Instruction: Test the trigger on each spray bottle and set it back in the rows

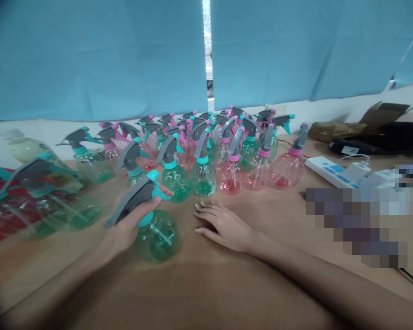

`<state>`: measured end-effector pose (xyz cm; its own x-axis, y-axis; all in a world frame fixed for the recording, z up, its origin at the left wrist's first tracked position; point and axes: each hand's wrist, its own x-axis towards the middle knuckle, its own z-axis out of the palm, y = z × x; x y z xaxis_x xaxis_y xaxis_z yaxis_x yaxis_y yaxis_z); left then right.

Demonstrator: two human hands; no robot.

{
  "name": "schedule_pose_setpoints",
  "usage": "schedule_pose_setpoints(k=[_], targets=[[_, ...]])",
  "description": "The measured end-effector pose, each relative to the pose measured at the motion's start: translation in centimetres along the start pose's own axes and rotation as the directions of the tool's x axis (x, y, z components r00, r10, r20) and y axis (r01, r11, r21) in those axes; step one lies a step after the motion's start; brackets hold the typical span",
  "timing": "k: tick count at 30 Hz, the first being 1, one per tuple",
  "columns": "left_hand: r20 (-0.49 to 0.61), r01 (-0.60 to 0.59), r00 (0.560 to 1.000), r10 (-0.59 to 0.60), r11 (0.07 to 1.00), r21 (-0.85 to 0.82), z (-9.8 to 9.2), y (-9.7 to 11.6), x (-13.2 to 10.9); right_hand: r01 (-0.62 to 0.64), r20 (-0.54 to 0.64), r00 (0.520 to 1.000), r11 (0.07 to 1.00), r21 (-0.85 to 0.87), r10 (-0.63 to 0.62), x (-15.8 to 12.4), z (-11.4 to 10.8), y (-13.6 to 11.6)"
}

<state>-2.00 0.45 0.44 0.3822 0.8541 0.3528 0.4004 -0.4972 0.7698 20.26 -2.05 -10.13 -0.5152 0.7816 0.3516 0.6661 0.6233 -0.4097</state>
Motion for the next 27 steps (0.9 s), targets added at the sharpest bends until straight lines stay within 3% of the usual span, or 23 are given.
schedule_pose_setpoints(k=[12, 17, 23, 27], targets=[[-0.028, 0.016, 0.999, -0.018, 0.998, -0.059, 0.3, 0.4, -0.2, -0.004, -0.001, 1.000, 1.000, -0.007, 0.004, 0.0, -0.1, -0.2], [-0.087, 0.013, 0.996, -0.015, 0.999, -0.033, 0.7, 0.2, -0.3, -0.022, 0.009, 1.000, 0.998, 0.052, 0.021, -0.2, -0.2, -0.8], [-0.101, -0.015, 0.995, 0.010, 0.998, -0.054, 0.6, 0.1, -0.4, -0.092, -0.015, 0.995, 0.977, 0.194, 0.097, 0.3, -0.3, -4.5], [-0.122, -0.050, 0.991, 0.055, 0.998, 0.044, -0.8, 0.0, -1.2, -0.067, -0.118, 0.989, 0.976, 0.206, 0.093, 2.3, -0.6, -7.8]])
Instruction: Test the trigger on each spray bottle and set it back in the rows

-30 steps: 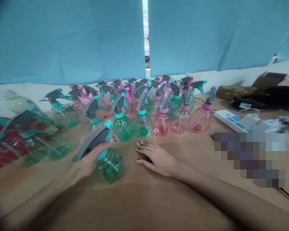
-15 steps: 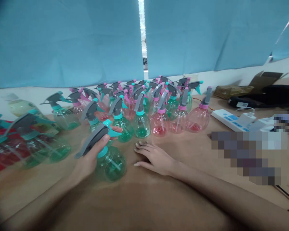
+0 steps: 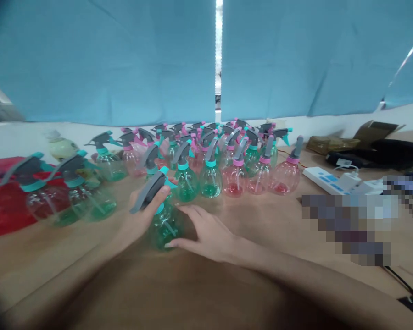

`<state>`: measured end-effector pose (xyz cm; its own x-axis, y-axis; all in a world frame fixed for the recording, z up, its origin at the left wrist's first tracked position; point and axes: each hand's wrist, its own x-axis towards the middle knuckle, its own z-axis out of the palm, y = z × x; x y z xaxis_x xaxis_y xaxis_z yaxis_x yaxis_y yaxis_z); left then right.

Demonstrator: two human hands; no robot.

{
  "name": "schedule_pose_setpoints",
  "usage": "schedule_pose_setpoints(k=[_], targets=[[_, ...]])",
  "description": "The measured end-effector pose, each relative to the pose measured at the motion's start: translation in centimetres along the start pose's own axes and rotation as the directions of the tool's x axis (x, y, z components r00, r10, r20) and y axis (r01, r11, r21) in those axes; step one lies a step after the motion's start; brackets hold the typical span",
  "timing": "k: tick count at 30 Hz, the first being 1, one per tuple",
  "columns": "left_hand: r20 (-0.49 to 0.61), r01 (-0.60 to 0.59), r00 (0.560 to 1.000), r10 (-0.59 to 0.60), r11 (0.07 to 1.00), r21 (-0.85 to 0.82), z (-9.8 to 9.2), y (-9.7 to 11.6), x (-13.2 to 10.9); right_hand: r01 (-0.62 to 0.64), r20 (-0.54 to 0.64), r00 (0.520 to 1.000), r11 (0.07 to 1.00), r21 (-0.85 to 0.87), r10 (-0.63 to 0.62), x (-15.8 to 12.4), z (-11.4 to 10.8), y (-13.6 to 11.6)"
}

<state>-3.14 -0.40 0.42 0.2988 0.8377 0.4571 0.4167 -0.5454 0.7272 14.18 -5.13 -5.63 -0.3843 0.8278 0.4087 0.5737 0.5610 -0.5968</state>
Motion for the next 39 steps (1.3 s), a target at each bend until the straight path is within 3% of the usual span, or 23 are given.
schedule_pose_setpoints(k=[7, 12, 17, 21, 24, 29, 39], targets=[[-0.062, -0.031, 0.997, 0.034, 0.999, 0.044, -4.0, -1.4, -1.7, 0.040, -0.019, 0.999, 0.997, -0.063, -0.041, 4.8, 3.6, -4.9], [-0.074, 0.041, 0.997, -0.033, 0.992, 0.117, -7.3, -2.5, -2.8, 0.087, -0.052, 0.994, 0.990, -0.107, -0.093, 7.3, 6.9, -6.5], [-0.061, 0.098, 0.994, -0.092, 0.989, 0.112, -9.8, -5.4, -5.1, 0.026, -0.052, 0.998, 0.988, -0.151, -0.034, 9.6, 7.9, -7.5], [-0.108, 0.213, 0.973, -0.205, 0.974, 0.071, -10.6, -8.7, -7.4, -0.058, -0.021, 0.998, 0.978, -0.198, 0.055, 11.4, 7.9, -7.9], [-0.100, 0.298, 0.951, -0.292, 0.953, 0.048, -10.8, -10.1, -8.2, -0.104, -0.022, 0.995, 0.966, -0.235, 0.102, 12.6, 8.0, -7.7], [-0.029, 0.299, 0.954, -0.298, 0.947, 0.119, -10.8, -10.1, -7.8, -0.126, -0.030, 0.992, 0.964, -0.235, 0.122, 14.1, 8.3, -7.2], [0.012, 0.244, 0.968, -0.251, 0.949, 0.200, -10.8, -11.0, -6.9, -0.156, -0.075, 0.987, 0.949, -0.275, 0.140, 16.1, 8.8, -6.3]])
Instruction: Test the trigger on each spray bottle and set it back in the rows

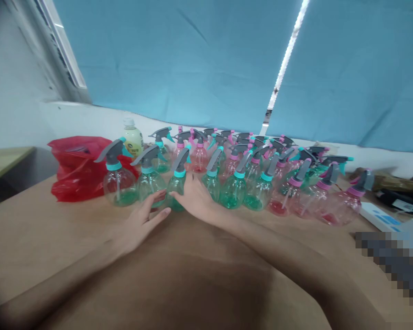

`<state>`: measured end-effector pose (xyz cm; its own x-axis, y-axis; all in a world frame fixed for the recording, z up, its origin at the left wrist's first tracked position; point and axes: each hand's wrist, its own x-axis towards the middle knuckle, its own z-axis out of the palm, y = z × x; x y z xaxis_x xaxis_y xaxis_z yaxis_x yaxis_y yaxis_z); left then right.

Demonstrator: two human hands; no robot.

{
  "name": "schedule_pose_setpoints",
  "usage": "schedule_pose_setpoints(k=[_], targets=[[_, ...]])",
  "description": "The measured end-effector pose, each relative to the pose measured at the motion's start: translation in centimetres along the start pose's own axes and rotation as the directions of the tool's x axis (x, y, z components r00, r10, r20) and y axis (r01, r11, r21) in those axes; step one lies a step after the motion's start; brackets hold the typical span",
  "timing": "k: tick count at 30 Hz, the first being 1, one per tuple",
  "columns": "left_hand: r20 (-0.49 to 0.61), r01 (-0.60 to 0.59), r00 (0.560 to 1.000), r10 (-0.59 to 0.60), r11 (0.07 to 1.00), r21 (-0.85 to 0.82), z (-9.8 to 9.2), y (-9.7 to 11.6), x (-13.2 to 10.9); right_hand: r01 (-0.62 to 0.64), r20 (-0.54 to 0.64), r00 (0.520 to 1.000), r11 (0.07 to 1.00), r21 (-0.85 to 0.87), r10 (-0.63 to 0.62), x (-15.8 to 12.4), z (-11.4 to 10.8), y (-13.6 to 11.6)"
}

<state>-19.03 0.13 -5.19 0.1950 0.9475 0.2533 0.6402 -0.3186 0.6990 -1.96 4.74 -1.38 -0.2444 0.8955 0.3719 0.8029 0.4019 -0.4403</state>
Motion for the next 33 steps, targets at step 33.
schedule_pose_setpoints(k=[33], targets=[[0.072, -0.053, 0.995, 0.066, 0.984, -0.168, 2.5, 4.2, -0.6, -0.091, -0.266, 0.956, 0.989, 0.115, 0.119, -2.9, -2.4, 6.1]])
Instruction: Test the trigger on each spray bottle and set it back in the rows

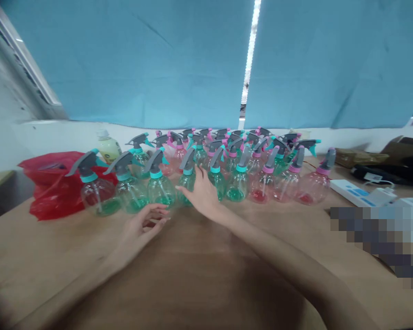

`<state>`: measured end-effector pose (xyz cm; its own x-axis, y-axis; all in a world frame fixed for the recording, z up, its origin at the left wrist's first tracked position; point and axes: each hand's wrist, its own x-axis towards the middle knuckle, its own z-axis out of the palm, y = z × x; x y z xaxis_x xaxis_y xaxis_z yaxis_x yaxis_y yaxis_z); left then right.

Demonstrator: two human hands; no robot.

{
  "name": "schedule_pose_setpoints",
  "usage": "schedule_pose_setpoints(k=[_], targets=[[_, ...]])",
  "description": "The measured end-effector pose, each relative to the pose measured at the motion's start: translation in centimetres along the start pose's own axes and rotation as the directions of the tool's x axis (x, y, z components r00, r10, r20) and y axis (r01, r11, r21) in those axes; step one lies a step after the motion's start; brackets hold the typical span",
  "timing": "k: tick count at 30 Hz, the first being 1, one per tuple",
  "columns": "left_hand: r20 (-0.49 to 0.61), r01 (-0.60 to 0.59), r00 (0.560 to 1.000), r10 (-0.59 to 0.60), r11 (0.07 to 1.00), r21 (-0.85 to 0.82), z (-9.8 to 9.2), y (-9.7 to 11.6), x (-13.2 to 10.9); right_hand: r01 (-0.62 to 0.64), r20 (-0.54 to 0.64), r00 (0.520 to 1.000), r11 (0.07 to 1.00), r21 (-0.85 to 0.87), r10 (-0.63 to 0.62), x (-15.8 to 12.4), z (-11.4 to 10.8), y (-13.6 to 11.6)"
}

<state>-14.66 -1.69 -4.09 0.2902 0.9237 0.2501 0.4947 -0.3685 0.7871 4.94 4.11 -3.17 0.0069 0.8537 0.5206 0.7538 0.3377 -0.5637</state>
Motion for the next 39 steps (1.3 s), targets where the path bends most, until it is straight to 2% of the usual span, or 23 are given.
schedule_pose_setpoints(k=[4, 8, 11, 14, 17, 19, 22, 24, 29, 31, 34, 39], targets=[[0.002, 0.014, 1.000, -0.014, 1.000, 0.006, 0.2, -0.1, -0.5, -0.058, -0.021, 0.998, 0.998, 0.015, 0.059, 1.1, 0.7, -0.2], [0.035, 0.027, 0.999, -0.027, 1.000, -0.006, 0.8, -0.2, -1.2, -0.091, 0.029, 0.995, 0.996, -0.016, 0.091, 1.3, 0.7, -0.2], [0.033, 0.036, 0.999, -0.035, 0.999, -0.019, 1.1, 0.4, -1.3, -0.071, 0.058, 0.996, 0.997, -0.038, 0.073, 0.7, 0.2, -0.4], [-0.040, 0.028, 0.999, -0.030, 0.998, -0.051, 1.1, 1.4, -0.7, -0.017, 0.067, 0.998, 0.999, -0.051, 0.020, -0.5, -0.8, -0.6], [-0.170, -0.025, 0.985, 0.010, 0.996, -0.085, 1.3, 2.5, 0.4, 0.032, 0.094, 0.995, 0.996, -0.088, -0.023, -2.3, -2.0, -0.7], [-0.212, -0.061, 0.976, 0.045, 0.996, -0.069, 1.7, 3.5, 1.3, 0.059, 0.113, 0.992, 0.992, -0.111, -0.047, -3.7, -2.9, -0.8], [-0.160, -0.120, 0.981, 0.112, 0.992, -0.041, 3.0, 5.4, 2.5, 0.102, 0.125, 0.988, 0.988, -0.116, -0.087, -6.0, -4.6, -1.0], [-0.072, -0.152, 0.987, 0.146, 0.985, -0.078, 4.1, 7.1, 2.9, 0.150, 0.150, 0.980, 0.983, -0.109, -0.133, -7.5, -5.8, -1.1], [0.034, -0.177, 0.982, 0.187, 0.967, -0.184, 7.0, 10.4, 2.7, 0.261, 0.167, 0.956, 0.958, -0.115, -0.241, -10.0, -8.1, -0.7], [0.047, -0.187, 0.978, 0.204, 0.951, -0.245, 8.0, 11.0, 2.6, 0.271, 0.171, 0.954, 0.954, -0.129, -0.247, -10.4, -8.7, -0.3], [0.034, -0.221, 0.971, 0.237, 0.942, -0.252, 9.3, 11.3, 2.9, 0.266, 0.175, 0.954, 0.955, -0.127, -0.242, -10.6, -9.8, 0.6], [0.019, -0.259, 0.963, 0.269, 0.942, -0.214, 10.2, 10.9, 3.9, 0.324, 0.266, 0.909, 0.945, 0.036, -0.322, -10.5, -11.6, 3.4]])
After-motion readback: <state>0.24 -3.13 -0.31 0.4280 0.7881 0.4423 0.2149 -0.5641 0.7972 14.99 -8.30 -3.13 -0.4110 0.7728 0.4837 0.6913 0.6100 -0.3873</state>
